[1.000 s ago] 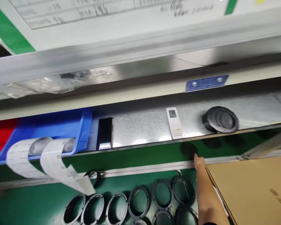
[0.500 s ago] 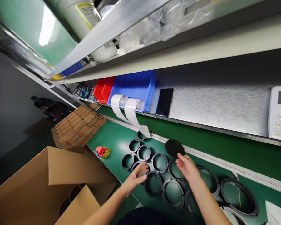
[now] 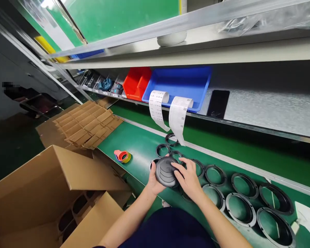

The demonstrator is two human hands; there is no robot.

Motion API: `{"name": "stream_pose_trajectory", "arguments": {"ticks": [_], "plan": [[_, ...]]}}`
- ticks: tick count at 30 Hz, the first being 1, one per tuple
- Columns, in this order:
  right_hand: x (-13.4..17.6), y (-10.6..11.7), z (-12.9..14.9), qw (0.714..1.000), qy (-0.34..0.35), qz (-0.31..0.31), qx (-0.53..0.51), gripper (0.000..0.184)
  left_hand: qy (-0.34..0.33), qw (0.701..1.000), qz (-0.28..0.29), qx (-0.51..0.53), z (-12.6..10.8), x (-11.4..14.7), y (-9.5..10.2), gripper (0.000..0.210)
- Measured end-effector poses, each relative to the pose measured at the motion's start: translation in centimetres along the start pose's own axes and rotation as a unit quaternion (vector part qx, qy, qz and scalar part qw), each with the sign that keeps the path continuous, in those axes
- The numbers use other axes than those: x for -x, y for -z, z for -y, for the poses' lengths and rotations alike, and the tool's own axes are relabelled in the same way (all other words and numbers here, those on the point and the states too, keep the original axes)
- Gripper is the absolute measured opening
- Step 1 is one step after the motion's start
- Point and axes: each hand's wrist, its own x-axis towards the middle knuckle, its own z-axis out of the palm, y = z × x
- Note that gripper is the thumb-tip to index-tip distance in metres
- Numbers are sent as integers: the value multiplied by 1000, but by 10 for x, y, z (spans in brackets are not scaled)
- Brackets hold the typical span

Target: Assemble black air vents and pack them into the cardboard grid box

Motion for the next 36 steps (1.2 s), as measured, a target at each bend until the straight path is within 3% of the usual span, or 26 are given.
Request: {"name": "stream_pose_trajectory", "arguments": {"ticks": [2, 5, 10, 14, 19, 25, 32, 34, 36], "plan": [[-8, -11, 9, 998, 52, 28, 38, 33, 14, 1000, -6, 25, -6, 7, 5, 68], [-16, -32, 20, 995, 58, 57, 49, 35, 25, 998, -28, 43, -19, 16, 14, 67], [-26, -57, 32, 992, -9, 116, -38, 42, 50, 999, 4, 19, -39, 25, 29, 75], [-37, -61, 38, 980, -68, 136, -128, 54, 88, 995, 33, 11, -46, 25, 33, 86], [-41, -51, 38, 959, -154, 79, -223, 54, 98, 994, 52, 11, -53, 19, 28, 94], [-31, -46, 44, 974, -136, 73, -167, 52, 110, 992, 51, 18, -58, 13, 31, 93], [-24, -57, 33, 981, -140, 54, -125, 51, 123, 991, 28, 39, -59, 8, 36, 85], [-17, -64, 28, 992, -91, 51, -70, 50, 117, 991, 5, 57, -57, 6, 39, 78], [-5, -74, 23, 996, 3, 92, 9, 52, 107, 990, -34, 86, -54, 6, 47, 68]]}}
